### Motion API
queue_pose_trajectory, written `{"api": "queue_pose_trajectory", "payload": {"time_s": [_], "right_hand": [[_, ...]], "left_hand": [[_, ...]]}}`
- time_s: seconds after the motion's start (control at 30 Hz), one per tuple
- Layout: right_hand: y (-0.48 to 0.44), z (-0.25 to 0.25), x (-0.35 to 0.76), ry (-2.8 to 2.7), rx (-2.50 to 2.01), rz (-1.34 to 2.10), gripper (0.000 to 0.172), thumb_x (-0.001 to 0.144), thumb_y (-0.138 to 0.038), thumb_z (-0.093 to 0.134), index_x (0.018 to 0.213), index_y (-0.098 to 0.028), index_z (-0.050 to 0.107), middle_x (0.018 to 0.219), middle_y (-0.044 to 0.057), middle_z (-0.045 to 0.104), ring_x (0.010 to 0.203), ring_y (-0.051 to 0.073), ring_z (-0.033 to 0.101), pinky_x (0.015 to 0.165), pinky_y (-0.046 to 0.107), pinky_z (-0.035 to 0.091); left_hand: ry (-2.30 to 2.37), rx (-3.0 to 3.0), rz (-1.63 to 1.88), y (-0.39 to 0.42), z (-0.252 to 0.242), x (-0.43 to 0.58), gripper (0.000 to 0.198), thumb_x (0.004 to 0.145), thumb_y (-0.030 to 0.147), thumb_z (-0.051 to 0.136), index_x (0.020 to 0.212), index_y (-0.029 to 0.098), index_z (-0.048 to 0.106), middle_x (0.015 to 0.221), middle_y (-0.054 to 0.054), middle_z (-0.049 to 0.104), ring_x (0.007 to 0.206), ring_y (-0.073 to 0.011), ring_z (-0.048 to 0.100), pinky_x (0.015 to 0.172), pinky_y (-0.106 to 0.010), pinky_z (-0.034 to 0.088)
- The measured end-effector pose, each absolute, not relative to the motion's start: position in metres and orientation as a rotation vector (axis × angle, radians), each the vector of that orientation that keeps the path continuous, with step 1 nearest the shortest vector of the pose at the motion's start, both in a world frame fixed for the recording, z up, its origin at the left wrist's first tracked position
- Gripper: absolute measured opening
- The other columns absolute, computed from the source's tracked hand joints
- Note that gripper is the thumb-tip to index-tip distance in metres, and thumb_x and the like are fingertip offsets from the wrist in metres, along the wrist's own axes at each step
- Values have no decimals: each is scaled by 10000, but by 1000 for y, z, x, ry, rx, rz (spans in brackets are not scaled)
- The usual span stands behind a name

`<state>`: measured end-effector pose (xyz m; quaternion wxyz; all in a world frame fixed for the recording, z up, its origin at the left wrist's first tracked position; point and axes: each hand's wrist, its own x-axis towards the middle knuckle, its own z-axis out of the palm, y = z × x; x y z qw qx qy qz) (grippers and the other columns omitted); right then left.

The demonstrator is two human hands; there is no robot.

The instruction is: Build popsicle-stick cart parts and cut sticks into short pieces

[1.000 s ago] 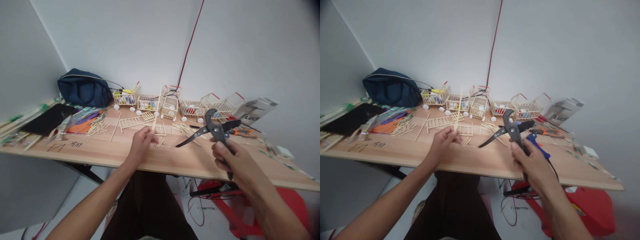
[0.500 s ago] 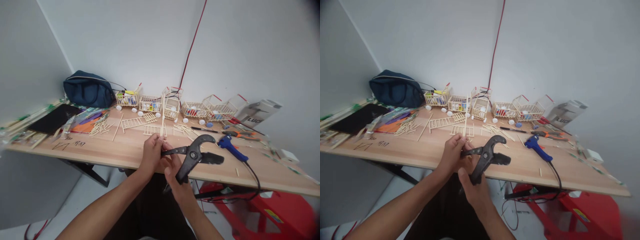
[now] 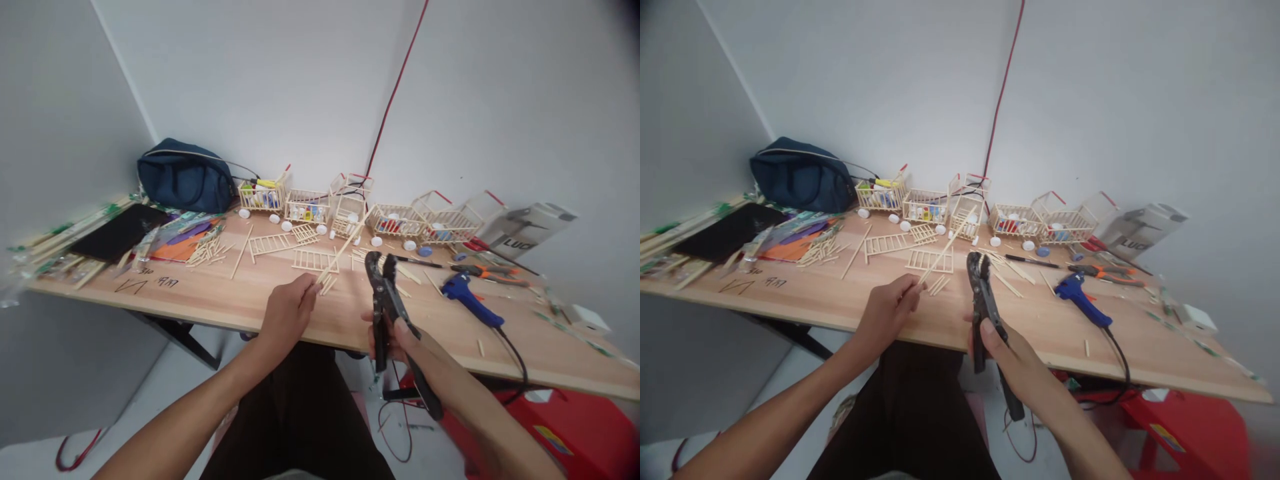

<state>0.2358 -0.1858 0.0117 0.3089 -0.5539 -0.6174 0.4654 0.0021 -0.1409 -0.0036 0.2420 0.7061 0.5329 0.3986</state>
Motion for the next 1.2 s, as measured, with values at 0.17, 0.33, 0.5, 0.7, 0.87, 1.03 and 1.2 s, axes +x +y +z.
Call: {"api": "queue_pose_trajectory", "payload": {"time_s": [0.17,0.33,0.5,0.7,0.87,1.03,1.2], "right_hand": [[-184,30,235,-1967,-1549,1274,605,905,-689,334,914,-185,668,828,64,645,812,211,590,770,340,494],[-181,43,225,-2063,-1514,1299,586,915,-675,333,1044,-187,631,820,46,622,805,198,570,791,330,472],[-176,44,217,-2043,-1529,1292,593,910,-680,342,1088,-189,625,807,38,601,763,184,554,710,295,459],[-174,39,213,-2063,-1491,1323,605,917,-678,320,1098,-177,606,758,23,556,702,162,509,628,263,413],[-174,36,211,-2076,-1453,1323,585,921,-669,331,1073,-176,607,744,15,560,655,147,489,592,256,389],[-174,33,207,-2090,-1427,1303,567,922,-658,347,1045,-170,609,724,13,544,642,143,466,582,255,371],[-175,27,202,-2079,-1463,1320,521,911,-650,396,977,-173,594,649,-17,474,590,128,440,548,247,357]], "left_hand": [[1579,2165,898,-151,8,0,258,972,289,355,764,210,484,663,5,570,613,-160,544,599,-261,312],[1681,2408,653,-156,10,2,214,981,236,351,895,206,544,812,-45,664,756,-205,628,613,-277,355],[1762,2484,487,-163,11,3,168,956,155,390,1000,207,544,924,-53,685,848,-214,652,635,-277,420],[1820,2514,375,-168,19,3,209,875,64,475,1012,203,547,935,-58,678,869,-219,650,642,-285,461],[1827,2568,387,-169,17,1,206,861,60,496,1009,194,546,923,-60,671,860,-227,641,648,-305,472],[1811,2646,431,-174,15,-3,218,841,45,491,995,186,557,884,-54,655,823,-227,629,611,-306,465],[1826,2639,370,-177,14,-6,233,830,29,471,989,176,557,878,-64,649,819,-232,622,612,-314,474]]}}
